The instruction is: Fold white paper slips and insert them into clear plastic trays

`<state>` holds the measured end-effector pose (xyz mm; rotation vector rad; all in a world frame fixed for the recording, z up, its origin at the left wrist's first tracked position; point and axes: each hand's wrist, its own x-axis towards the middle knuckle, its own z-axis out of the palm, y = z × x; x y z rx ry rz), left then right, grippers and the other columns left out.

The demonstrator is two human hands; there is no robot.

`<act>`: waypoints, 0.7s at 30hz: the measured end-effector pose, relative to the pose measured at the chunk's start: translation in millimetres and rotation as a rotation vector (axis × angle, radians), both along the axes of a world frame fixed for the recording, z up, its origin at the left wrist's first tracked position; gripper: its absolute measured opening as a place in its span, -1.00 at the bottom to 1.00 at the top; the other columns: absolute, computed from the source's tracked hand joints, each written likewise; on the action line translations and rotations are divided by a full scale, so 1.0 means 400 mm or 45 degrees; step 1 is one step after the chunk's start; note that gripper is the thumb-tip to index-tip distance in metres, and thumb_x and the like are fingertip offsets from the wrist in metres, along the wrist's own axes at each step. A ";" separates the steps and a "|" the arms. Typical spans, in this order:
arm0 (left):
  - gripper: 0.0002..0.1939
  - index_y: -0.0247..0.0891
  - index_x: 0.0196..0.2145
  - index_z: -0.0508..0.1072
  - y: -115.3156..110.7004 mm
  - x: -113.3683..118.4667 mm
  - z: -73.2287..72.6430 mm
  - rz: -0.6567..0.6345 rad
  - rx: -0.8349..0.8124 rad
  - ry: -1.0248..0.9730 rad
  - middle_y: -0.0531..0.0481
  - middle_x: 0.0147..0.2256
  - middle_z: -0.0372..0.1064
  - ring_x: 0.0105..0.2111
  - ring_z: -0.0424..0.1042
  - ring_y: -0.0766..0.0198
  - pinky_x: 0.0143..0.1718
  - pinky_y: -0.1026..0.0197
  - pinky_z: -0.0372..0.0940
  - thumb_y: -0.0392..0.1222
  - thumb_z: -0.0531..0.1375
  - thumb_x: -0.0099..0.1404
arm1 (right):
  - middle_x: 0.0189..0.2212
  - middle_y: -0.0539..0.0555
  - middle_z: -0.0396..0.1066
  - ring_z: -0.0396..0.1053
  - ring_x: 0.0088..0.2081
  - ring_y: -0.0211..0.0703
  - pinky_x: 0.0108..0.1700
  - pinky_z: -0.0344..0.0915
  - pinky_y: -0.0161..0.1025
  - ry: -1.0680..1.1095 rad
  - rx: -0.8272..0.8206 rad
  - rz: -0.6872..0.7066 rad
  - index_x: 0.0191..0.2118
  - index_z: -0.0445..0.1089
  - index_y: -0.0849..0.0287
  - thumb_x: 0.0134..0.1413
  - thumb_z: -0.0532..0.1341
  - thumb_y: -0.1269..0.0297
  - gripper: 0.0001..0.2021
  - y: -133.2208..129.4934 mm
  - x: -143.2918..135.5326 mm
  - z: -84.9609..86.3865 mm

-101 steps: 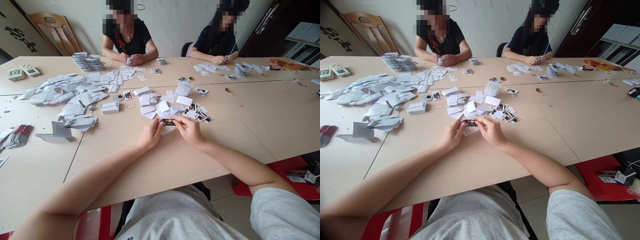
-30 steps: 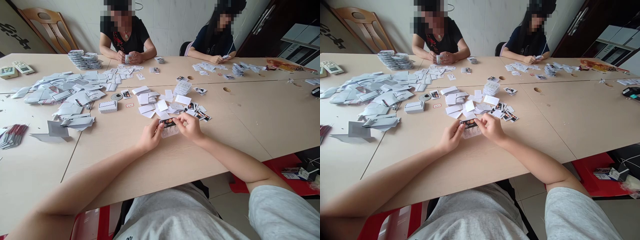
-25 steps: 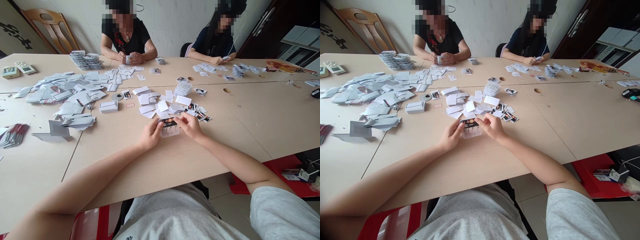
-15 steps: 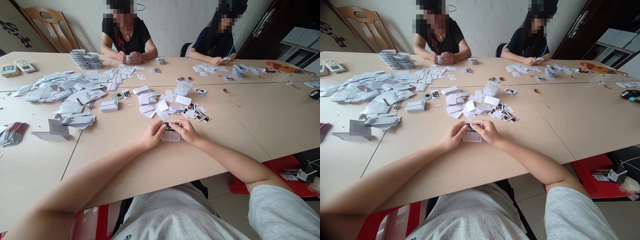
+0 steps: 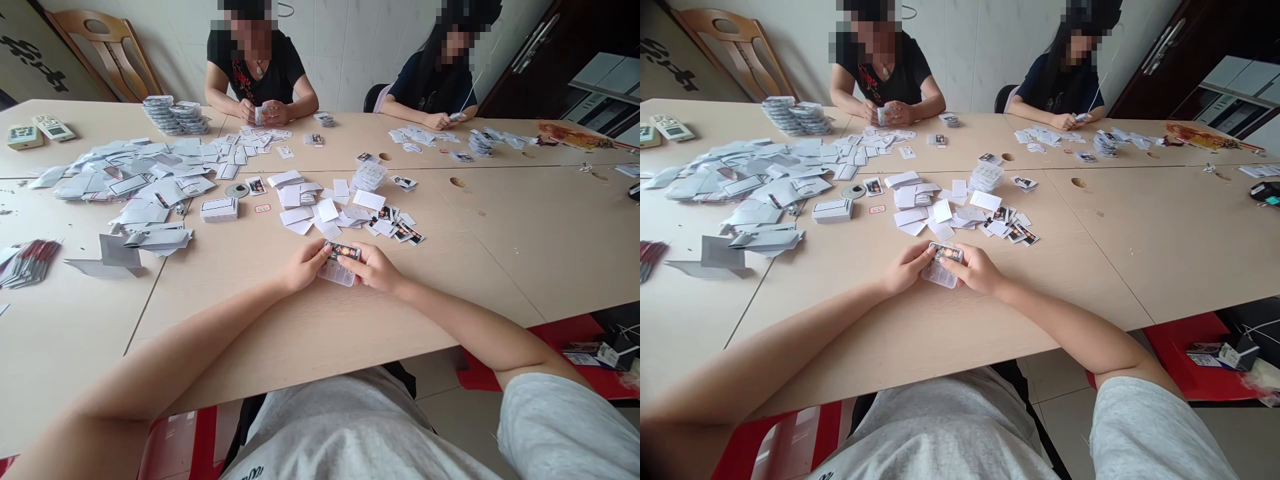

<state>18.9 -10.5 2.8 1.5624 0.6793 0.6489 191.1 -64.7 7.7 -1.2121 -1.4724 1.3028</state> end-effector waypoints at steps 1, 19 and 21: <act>-0.61 -0.30 -0.42 0.27 -0.001 0.001 0.001 0.001 -0.010 -0.007 0.06 -0.53 0.13 -0.53 0.11 0.37 -0.55 0.31 0.05 0.13 0.07 0.23 | -0.57 -0.06 0.29 0.20 -0.65 -0.37 -0.67 0.12 -0.40 0.001 -0.013 0.004 -0.28 0.29 0.20 0.02 0.21 0.07 -0.72 -0.002 -0.001 0.000; -0.62 -0.32 -0.35 0.33 -0.005 -0.001 0.005 -0.017 -0.108 -0.008 0.02 -0.47 0.26 -0.48 0.22 0.33 -0.48 0.30 0.15 0.12 0.08 0.22 | -0.71 -0.06 0.25 0.13 -0.73 -0.36 -0.73 0.03 -0.39 0.186 -0.105 0.050 -0.42 0.23 0.18 0.16 0.01 -0.05 -0.62 -0.005 0.001 -0.006; -0.63 -0.33 -0.36 0.35 -0.005 -0.004 0.008 -0.013 -0.157 -0.027 0.01 -0.46 0.29 -0.47 0.26 0.32 -0.46 0.29 0.17 0.10 0.08 0.22 | -0.71 -0.05 0.26 0.13 -0.74 -0.35 -0.72 0.03 -0.38 0.184 -0.109 0.071 -0.45 0.22 0.19 0.17 -0.04 -0.09 -0.57 -0.006 0.002 -0.003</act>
